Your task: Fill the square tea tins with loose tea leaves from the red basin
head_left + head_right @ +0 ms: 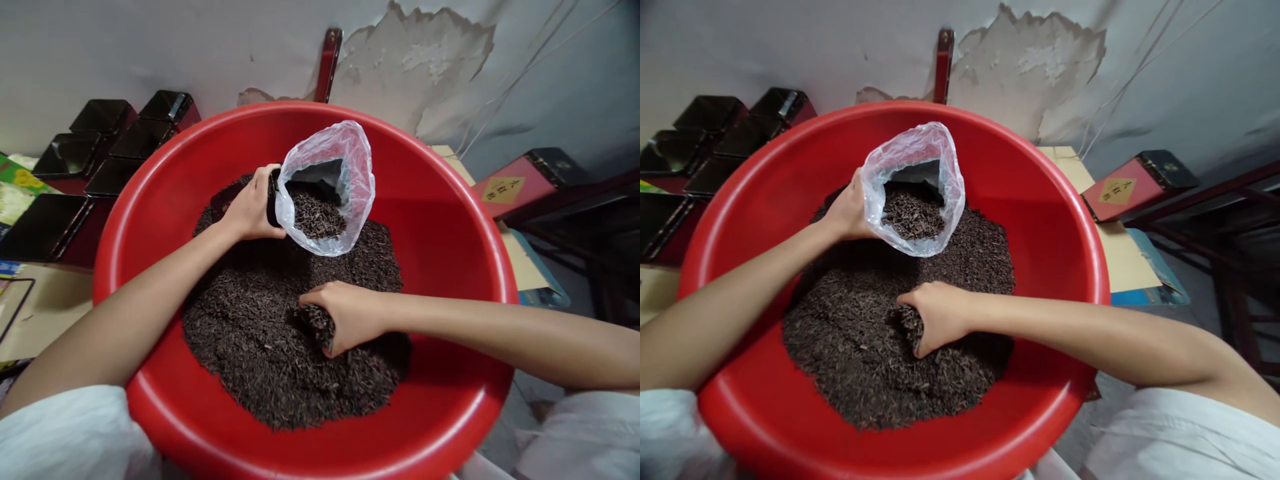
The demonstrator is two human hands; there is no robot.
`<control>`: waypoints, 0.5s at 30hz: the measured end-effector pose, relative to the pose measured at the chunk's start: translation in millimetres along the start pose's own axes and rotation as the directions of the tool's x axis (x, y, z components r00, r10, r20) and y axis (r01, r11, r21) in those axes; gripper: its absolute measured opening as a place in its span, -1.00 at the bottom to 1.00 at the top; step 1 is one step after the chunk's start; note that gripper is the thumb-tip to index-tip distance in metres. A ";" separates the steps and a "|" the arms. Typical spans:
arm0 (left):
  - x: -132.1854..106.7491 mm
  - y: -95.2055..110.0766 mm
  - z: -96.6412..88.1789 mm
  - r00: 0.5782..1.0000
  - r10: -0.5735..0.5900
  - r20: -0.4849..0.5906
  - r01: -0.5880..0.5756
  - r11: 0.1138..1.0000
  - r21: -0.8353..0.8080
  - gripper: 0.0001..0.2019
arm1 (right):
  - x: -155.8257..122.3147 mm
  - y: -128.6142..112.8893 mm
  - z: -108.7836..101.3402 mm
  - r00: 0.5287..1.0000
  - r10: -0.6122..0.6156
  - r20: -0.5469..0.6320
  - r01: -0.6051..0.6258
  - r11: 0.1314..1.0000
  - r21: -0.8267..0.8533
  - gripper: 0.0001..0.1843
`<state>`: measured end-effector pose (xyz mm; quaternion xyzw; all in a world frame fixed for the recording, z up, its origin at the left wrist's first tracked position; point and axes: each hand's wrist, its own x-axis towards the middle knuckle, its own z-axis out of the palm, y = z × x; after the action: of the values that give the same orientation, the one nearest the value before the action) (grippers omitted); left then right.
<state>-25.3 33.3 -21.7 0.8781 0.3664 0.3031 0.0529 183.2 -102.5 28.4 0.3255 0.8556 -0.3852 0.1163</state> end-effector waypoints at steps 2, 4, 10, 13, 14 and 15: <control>-0.2 3.2 -3.0 0.999 -0.029 0.037 0.029 1.000 0.001 0.08 | -13.2 -2.4 -5.1 0.999 0.032 -0.028 -0.027 0.988 0.154 -0.58; -0.7 6.1 -5.7 0.996 -0.045 0.073 0.045 0.999 -0.001 0.05 | -24.9 -6.4 -14.7 0.997 0.025 -0.068 -0.002 0.947 0.320 -0.67; -2.0 4.2 -2.4 0.999 -0.029 0.022 0.029 1.000 -0.005 0.06 | -45.2 -19.6 -65.2 0.954 0.007 -0.299 0.184 0.775 0.605 -0.70; -2.0 1.5 1.2 1.000 0.006 -0.016 -0.005 1.000 0.011 0.10 | -35.4 -14.6 -90.9 0.835 0.076 -0.545 0.296 0.774 0.560 -0.69; -1.9 1.2 1.7 1.000 0.014 -0.019 -0.013 1.000 0.019 0.09 | -28.9 -10.7 -97.9 0.784 0.103 -0.612 0.314 0.785 0.534 -0.68; -1.8 1.2 1.8 0.999 0.023 -0.023 -0.023 0.999 0.025 0.08 | -21.3 -6.0 -103.9 0.738 0.121 -0.664 0.316 0.807 0.499 -0.66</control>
<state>-24.6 31.5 -23.7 0.8792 0.3606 0.3094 0.0340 200.9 -39.1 111.7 0.4127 0.6953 -0.4907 -0.3247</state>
